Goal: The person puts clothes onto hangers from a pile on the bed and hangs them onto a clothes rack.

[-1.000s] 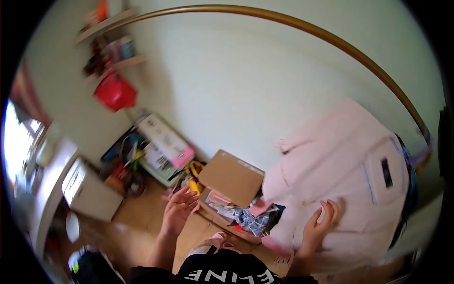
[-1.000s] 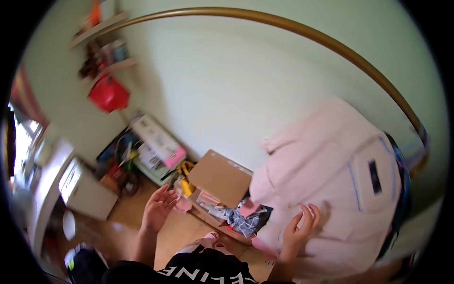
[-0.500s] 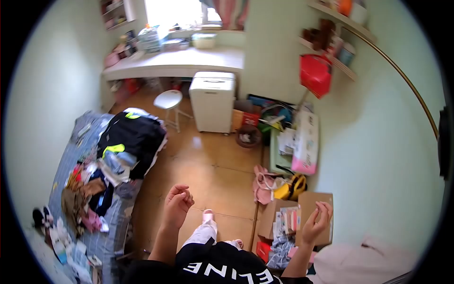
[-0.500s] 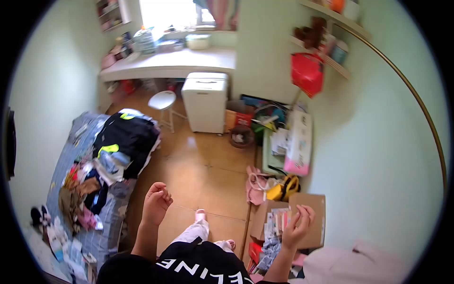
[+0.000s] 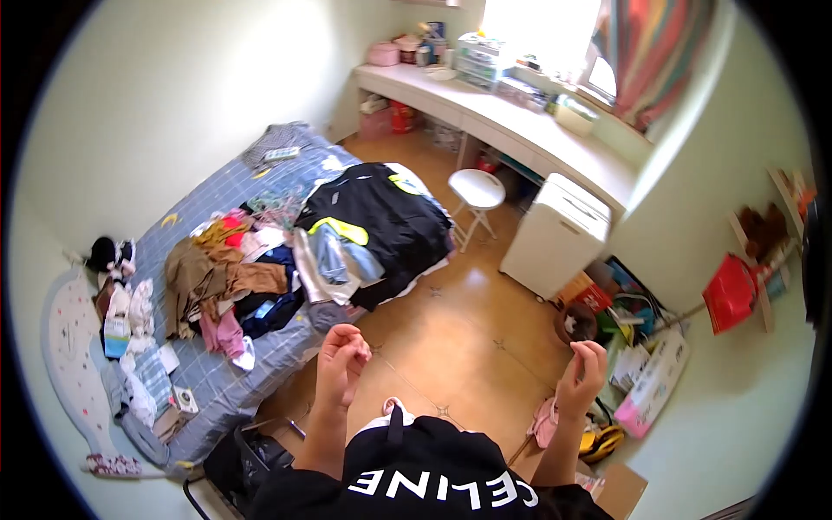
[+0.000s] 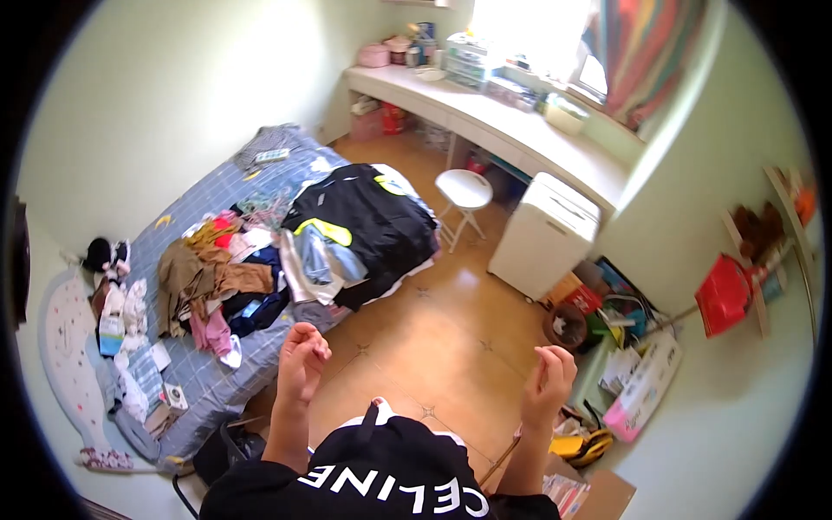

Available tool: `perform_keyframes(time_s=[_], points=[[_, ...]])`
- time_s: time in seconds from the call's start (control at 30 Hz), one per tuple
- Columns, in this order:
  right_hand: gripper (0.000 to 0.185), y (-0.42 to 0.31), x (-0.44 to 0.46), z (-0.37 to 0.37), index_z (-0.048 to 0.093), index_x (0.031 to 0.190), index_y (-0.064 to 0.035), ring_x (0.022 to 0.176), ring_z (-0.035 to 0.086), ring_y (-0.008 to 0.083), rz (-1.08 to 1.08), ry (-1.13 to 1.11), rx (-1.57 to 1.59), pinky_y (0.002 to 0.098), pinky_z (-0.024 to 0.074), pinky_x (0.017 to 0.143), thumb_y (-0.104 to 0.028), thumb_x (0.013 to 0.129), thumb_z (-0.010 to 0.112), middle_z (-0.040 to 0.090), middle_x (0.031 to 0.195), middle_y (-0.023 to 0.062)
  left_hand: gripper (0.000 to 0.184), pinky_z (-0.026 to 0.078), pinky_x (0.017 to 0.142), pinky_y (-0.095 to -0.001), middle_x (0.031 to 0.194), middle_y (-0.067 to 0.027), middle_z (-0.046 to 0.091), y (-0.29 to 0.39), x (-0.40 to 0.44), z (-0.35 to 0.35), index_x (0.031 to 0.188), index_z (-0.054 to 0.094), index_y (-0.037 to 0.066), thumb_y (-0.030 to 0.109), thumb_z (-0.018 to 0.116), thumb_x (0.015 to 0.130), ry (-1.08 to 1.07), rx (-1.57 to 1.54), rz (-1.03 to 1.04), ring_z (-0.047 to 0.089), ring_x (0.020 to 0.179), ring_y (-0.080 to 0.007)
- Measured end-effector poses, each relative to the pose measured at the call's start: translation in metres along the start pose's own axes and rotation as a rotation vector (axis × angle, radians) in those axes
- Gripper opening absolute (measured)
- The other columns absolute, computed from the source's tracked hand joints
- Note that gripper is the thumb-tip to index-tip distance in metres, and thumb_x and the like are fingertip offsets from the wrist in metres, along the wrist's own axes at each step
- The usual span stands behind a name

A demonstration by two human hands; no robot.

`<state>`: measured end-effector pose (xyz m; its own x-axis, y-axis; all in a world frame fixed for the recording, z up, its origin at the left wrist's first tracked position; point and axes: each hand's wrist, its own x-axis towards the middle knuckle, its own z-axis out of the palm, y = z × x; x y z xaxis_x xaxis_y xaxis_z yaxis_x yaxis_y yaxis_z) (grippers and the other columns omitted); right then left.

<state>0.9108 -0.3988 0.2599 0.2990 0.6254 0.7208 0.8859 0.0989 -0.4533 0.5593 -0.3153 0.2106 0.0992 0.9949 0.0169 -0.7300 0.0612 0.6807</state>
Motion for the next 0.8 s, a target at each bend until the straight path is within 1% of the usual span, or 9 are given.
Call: perform_keyframes(time_s=[0.07,0.17,0.27,0.43,0.53,0.6,0.67,0.73,0.8], points=[[0.015,-0.022,0.024,0.041,0.061,0.092,-0.0003,0.085,0.056,0.0275,-0.074,-0.058,0.03,0.0333,0.046,0.076,0.008,0.084,0.052,0.059,0.094,0.012,0.017,0.044,0.067,-0.0257,0.079,-0.0015,0.054,0.026,0.01,-0.021,0.102,0.056,0.006,-0.001,0.054,0.086,0.096,-0.067,0.062,0.053,0.072,-0.0118],[0.014,-0.043,0.051,0.097,0.062,0.091,-0.0003,0.086,0.056,0.0263,-0.131,-0.146,0.107,0.0323,0.0454,0.077,0.008,0.084,0.054,0.059,0.094,0.0114,0.017,0.044,0.066,-0.0254,0.079,-0.0014,0.053,0.046,0.02,-0.049,0.101,0.056,0.007,-0.001,0.055,0.086,0.197,-0.023,0.129,0.053,0.072,-0.0117],[0.012,-0.047,0.068,0.158,0.061,0.091,0.0002,0.087,0.056,0.0266,-0.159,-0.242,0.181,0.032,0.0454,0.078,0.006,0.084,0.055,0.059,0.094,0.0115,0.019,0.043,0.064,-0.0257,0.075,-0.0008,0.049,0.046,0.036,-0.076,0.102,0.055,0.008,-0.001,0.055,0.085,0.318,-0.065,0.136,0.049,0.069,-0.0126],[0.009,-0.047,0.101,0.259,0.062,0.089,0.0003,0.088,0.056,0.0272,-0.197,-0.394,0.23,0.0331,0.0456,0.08,0.004,0.085,0.055,0.06,0.095,0.0108,0.018,0.042,0.066,-0.0254,0.08,-0.001,0.05,0.037,0.081,-0.1,0.101,0.055,0.009,-0.001,0.055,0.087,0.434,-0.111,0.139,0.05,0.07,-0.0125],[0.01,-0.04,0.13,0.333,0.063,0.089,-0.0008,0.088,0.056,0.0278,-0.177,-0.461,0.268,0.0342,0.045,0.081,0.004,0.083,0.056,0.06,0.095,0.0108,0.018,0.041,0.066,-0.0252,0.081,-0.0009,0.05,0.04,0.127,-0.118,0.102,0.055,0.009,-0.001,0.055,0.087,0.46,-0.087,0.142,0.05,0.071,-0.0121],[0.014,-0.031,0.157,0.396,0.064,0.09,-0.0026,0.088,0.055,0.029,-0.169,-0.501,0.324,0.0355,0.0437,0.081,0.005,0.08,0.057,0.061,0.095,0.0112,0.02,0.04,0.065,-0.0243,0.08,0.0,0.049,0.044,0.171,-0.126,0.103,0.053,0.01,-0.002,0.055,0.086,0.544,-0.059,0.204,0.048,0.069,-0.0104],[0.014,-0.021,0.188,0.464,0.064,0.09,-0.0026,0.088,0.056,0.0293,-0.202,-0.57,0.362,0.0354,0.0437,0.081,0.004,0.08,0.056,0.061,0.095,0.0113,0.021,0.04,0.064,-0.0235,0.08,0.0009,0.048,0.042,0.221,-0.14,0.103,0.054,0.01,-0.002,0.055,0.086,0.571,-0.046,0.278,0.046,0.068,-0.0095],[0.014,-0.018,0.225,0.531,0.064,0.09,-0.0032,0.088,0.056,0.029,-0.294,-0.633,0.384,0.0357,0.043,0.082,0.004,0.08,0.057,0.062,0.094,0.0108,0.021,0.039,0.063,-0.0232,0.079,0.0011,0.048,0.034,0.276,-0.15,0.102,0.054,0.011,-0.002,0.056,0.086,0.638,-0.082,0.287,0.045,0.067,-0.009],[0.015,-0.018,0.263,0.588,0.065,0.09,-0.0042,0.088,0.057,0.0289,-0.306,-0.703,0.382,0.0358,0.0431,0.081,0.003,0.08,0.057,0.062,0.093,0.0099,0.02,0.039,0.063,-0.0234,0.079,0.0009,0.048,0.022,0.329,-0.157,0.101,0.054,0.011,-0.002,0.056,0.086,0.69,-0.139,0.268,0.045,0.067,-0.009]])
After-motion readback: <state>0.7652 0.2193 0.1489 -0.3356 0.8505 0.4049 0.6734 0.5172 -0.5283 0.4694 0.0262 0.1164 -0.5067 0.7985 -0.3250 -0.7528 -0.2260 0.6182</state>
